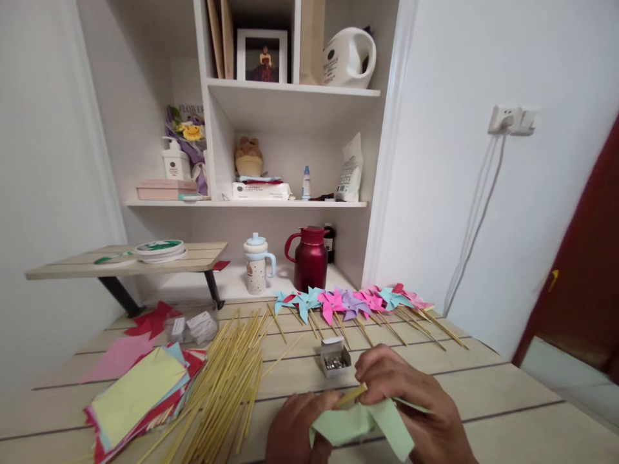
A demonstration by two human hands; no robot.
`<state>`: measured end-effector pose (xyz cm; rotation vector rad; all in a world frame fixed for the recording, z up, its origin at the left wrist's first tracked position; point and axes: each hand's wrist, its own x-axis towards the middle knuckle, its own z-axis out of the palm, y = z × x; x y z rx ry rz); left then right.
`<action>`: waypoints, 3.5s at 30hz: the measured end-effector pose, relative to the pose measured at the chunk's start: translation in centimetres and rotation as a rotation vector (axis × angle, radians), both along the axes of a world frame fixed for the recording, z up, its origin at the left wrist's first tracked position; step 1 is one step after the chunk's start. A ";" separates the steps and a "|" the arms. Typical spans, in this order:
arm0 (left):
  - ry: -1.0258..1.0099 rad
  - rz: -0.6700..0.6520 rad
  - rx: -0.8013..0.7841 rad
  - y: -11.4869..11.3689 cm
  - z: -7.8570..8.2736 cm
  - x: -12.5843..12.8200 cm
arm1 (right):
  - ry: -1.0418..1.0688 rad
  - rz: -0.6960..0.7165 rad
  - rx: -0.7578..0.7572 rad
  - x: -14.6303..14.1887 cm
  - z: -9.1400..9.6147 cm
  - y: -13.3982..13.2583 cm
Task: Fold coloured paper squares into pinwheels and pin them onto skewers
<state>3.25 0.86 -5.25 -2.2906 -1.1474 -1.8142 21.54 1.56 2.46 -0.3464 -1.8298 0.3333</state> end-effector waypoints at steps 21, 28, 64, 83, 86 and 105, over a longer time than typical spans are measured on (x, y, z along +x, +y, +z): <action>0.006 -0.088 -0.217 -3.0 4.3 0.3 | 0.002 -0.051 -0.130 0.9 -0.8 -0.1; 0.112 0.041 -0.072 -2.0 2.1 -0.3 | -0.011 -0.002 -0.108 0.6 -0.5 0.1; 0.114 0.063 0.049 -1.8 3.0 0.5 | -0.022 -0.005 -0.160 0.6 -1.0 0.0; 0.290 0.271 0.491 -1.6 5.6 0.1 | 0.131 -0.036 -0.239 -0.1 -1.6 -0.6; 0.314 0.255 0.496 -1.7 5.6 0.0 | 0.237 -0.042 -0.260 -0.2 -1.7 -0.8; 0.374 0.331 0.579 -1.2 6.0 -0.3 | 0.021 -0.101 -0.123 0.2 -1.1 -0.6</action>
